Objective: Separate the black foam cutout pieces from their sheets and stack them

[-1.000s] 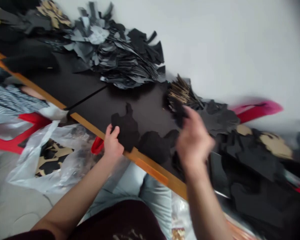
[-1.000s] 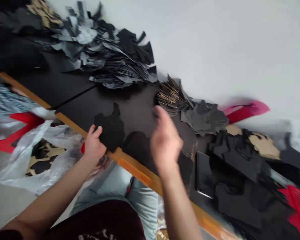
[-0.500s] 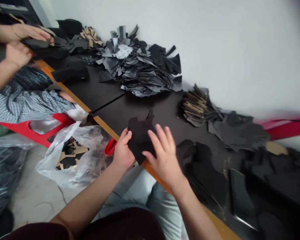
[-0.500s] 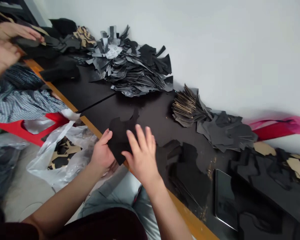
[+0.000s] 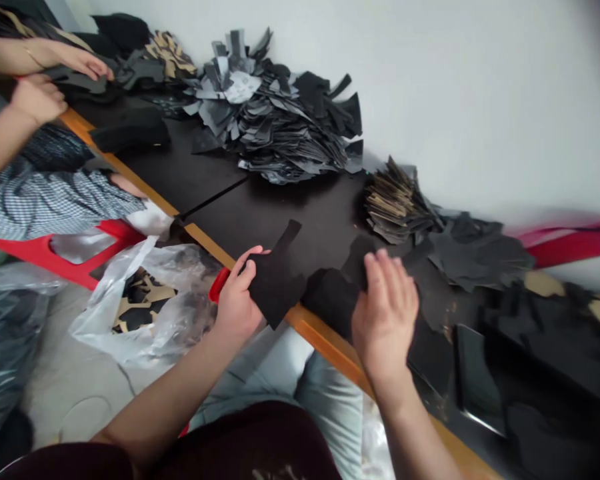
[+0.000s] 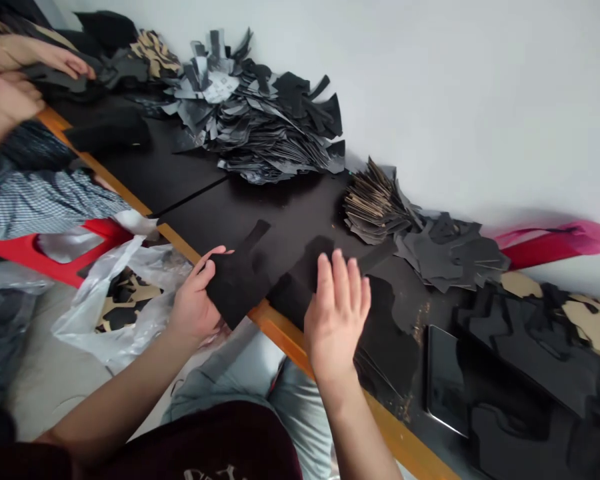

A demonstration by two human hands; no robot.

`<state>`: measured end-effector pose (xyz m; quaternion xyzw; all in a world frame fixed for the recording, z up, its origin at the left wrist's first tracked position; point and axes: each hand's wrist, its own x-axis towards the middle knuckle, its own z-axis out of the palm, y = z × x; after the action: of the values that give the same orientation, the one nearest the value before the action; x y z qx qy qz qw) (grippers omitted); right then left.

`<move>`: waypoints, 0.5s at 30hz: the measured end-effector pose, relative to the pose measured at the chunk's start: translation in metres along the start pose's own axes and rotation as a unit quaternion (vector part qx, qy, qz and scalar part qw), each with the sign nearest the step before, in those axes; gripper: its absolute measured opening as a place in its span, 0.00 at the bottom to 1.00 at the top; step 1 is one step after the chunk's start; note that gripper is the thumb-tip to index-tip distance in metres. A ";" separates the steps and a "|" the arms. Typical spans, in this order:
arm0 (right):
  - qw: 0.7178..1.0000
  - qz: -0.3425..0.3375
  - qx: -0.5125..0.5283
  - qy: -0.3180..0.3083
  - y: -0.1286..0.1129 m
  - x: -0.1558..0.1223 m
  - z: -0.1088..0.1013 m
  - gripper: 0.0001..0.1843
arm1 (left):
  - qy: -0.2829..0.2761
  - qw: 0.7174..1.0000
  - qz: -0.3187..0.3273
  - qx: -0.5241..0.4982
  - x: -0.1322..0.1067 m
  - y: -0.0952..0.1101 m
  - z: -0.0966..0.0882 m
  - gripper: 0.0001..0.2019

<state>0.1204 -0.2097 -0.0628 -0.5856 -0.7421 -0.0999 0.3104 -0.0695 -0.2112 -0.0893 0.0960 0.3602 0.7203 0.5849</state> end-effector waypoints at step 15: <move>0.861 0.293 0.414 -0.030 0.053 -0.052 -0.060 0.29 | -0.304 0.909 0.022 0.284 -0.010 -0.037 0.028 0.16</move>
<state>0.1970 -0.2665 -0.0569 -0.5959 -0.5186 0.3300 0.5168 -0.0221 -0.2072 -0.0898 0.4800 0.3526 0.5362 0.5981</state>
